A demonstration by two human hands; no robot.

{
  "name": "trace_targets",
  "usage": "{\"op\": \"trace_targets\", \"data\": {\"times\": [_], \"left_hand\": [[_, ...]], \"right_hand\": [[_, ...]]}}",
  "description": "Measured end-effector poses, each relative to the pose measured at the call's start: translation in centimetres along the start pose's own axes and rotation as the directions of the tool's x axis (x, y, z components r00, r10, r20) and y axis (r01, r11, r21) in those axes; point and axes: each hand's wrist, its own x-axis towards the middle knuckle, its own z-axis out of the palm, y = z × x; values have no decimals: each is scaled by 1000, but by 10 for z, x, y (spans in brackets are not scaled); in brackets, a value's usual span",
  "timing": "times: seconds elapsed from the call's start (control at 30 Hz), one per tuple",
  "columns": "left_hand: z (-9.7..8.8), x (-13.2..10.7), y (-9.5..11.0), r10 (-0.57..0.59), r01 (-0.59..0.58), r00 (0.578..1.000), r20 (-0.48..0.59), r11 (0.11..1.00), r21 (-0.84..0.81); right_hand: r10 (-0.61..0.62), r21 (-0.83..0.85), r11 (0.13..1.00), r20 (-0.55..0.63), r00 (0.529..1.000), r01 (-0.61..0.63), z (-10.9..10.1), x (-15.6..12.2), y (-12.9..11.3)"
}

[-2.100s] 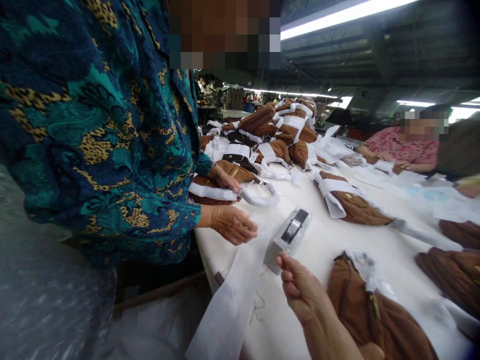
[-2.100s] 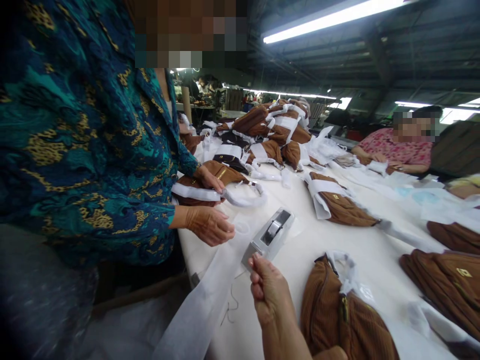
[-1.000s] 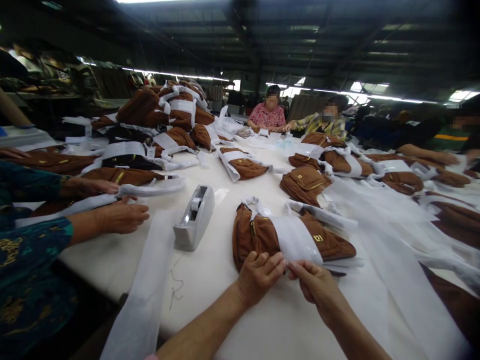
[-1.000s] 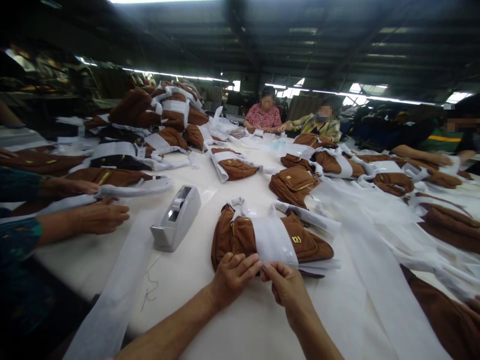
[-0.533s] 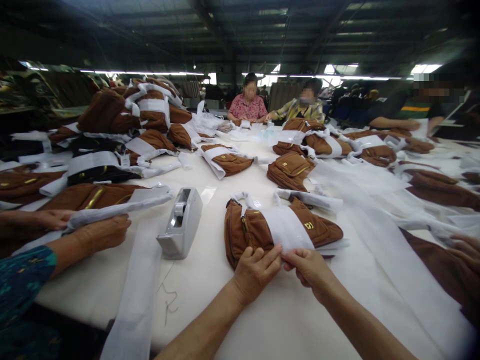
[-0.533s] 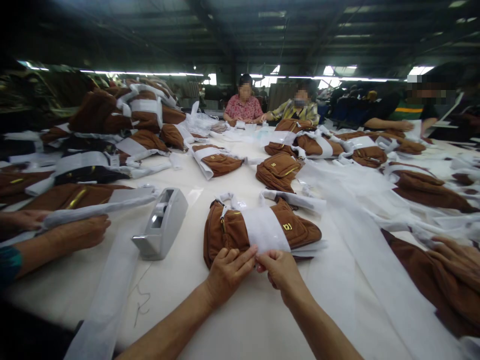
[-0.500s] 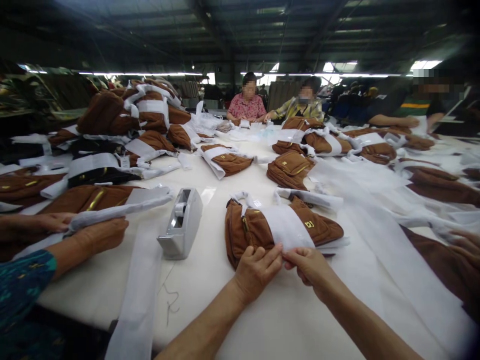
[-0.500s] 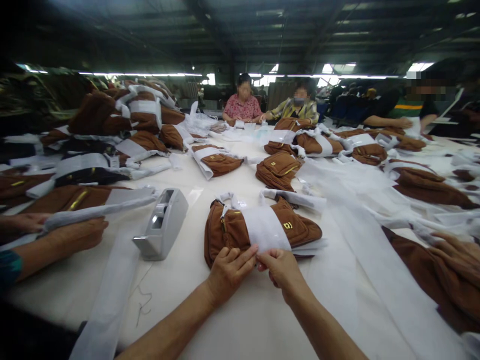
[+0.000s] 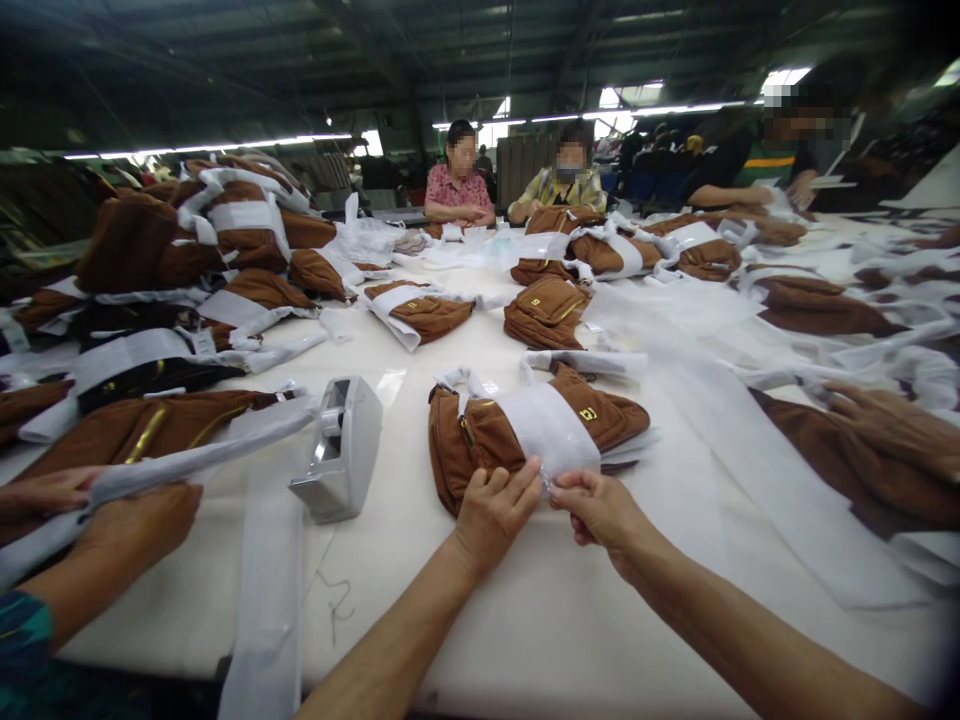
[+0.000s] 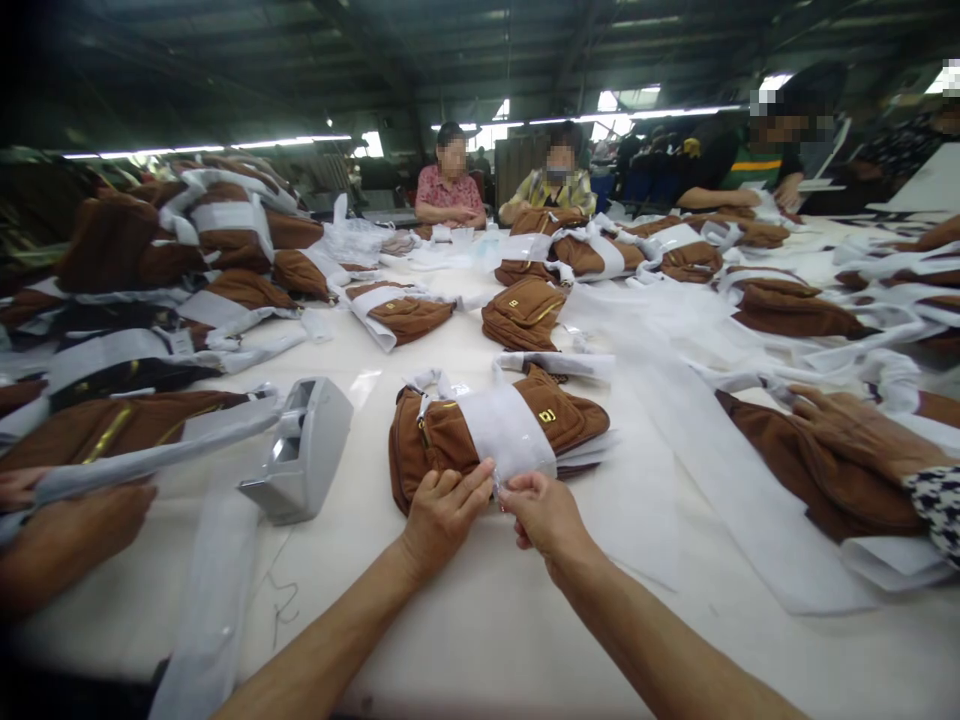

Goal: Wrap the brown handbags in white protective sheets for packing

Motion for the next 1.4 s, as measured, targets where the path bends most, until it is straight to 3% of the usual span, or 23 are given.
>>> {"op": "trace_targets", "data": {"times": [0.3,0.57,0.63,0.7,0.77,1.13,1.3,1.33,1.4], "left_hand": [[3,1,-2,14,-14,1000,-15,1000,-12],[3,3,-1,18,-18,999,-29,1000,-14],[3,3,-1,16,-17,999,-30,1000,-16],[3,3,-1,10,-10,999,-31,1000,-22],[3,4,-1,-7,6,1000,-26,999,-37],[-22,35,-37,-170,207,975,144,933,-295],[-27,39,-48,-197,244,968,158,886,-393],[-27,38,-49,-199,246,968,154,880,-405],[-28,38,-52,-200,242,969,142,872,-426]], "right_hand": [[-107,36,993,-86,991,111,2,8,27],[-257,-168,956,-98,961,239,3,19,40],[-401,-306,884,-107,910,354,3,21,46],[-548,-430,778,-110,829,457,2,23,51],[-634,-483,706,-105,767,517,2,24,54],[-876,-589,377,23,481,714,13,41,31],[-915,-618,258,91,394,742,-11,33,13],[-934,-636,207,97,344,743,-19,30,8],[-968,-690,42,150,199,722,-33,26,-4]]}}
